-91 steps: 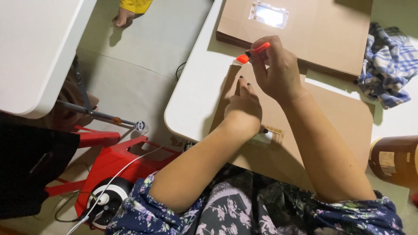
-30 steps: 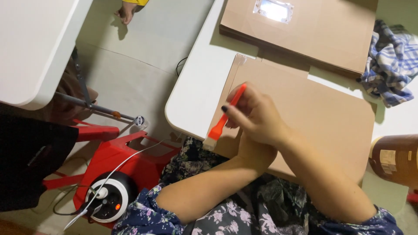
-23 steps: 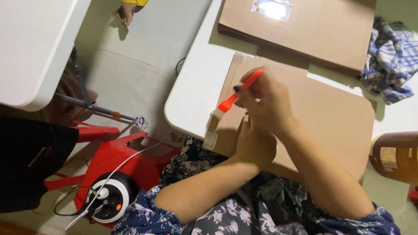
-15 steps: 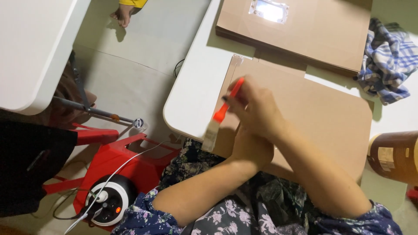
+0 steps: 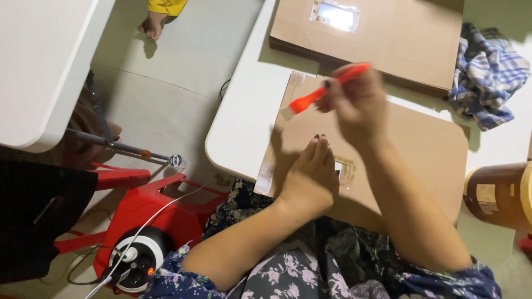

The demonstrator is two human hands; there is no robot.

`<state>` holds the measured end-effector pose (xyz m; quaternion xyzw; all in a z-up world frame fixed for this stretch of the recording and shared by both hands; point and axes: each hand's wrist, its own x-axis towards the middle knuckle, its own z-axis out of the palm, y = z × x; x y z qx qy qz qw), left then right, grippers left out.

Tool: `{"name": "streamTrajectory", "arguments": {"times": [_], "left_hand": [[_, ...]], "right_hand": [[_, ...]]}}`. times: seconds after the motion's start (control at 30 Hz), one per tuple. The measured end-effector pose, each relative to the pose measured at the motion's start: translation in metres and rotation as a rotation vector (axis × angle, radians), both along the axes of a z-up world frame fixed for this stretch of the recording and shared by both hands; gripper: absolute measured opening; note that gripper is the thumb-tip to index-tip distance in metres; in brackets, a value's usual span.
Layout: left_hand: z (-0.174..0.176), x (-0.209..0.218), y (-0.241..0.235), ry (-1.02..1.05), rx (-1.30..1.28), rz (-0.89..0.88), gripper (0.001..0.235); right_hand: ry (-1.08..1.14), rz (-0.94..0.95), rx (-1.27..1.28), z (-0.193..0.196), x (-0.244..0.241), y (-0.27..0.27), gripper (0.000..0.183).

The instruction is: Assembling cardboard boxes by folding pre-cut pieces and applying glue with a brush.

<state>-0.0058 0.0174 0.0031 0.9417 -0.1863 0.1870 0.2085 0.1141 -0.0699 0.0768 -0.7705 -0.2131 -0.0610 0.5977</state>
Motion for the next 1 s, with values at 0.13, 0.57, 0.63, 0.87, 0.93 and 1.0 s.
{"name": "streamTrajectory", "arguments": {"times": [0.13,0.57,0.63,0.87,0.93,1.0], "left_hand": [[0.072,0.011,0.04,0.759,-0.13,-0.282,0.042],[0.023,0.14,0.146,0.457,-0.113,0.108,0.082],[0.024,0.141,0.144,0.547,-0.091,0.116,0.103],[0.015,0.137,0.145,0.529,-0.102,0.122,0.101],[0.012,0.13,0.144,0.467,-0.088,0.154,0.092],[0.015,0.1,0.148,0.284,-0.173,0.134,0.074]], "right_hand": [[0.005,-0.089,0.264,0.047,-0.022,-0.04,0.011],[-0.302,-0.17,0.06,0.029,-0.074,-0.027,0.012],[-0.426,-0.083,-0.051,0.02,-0.064,-0.027,0.016],[-0.54,-0.07,-0.237,0.002,-0.017,-0.004,0.014],[-0.323,-0.074,-0.028,-0.008,-0.001,-0.002,0.011],[-0.092,-0.098,0.159,-0.001,0.002,-0.006,0.013]]}}
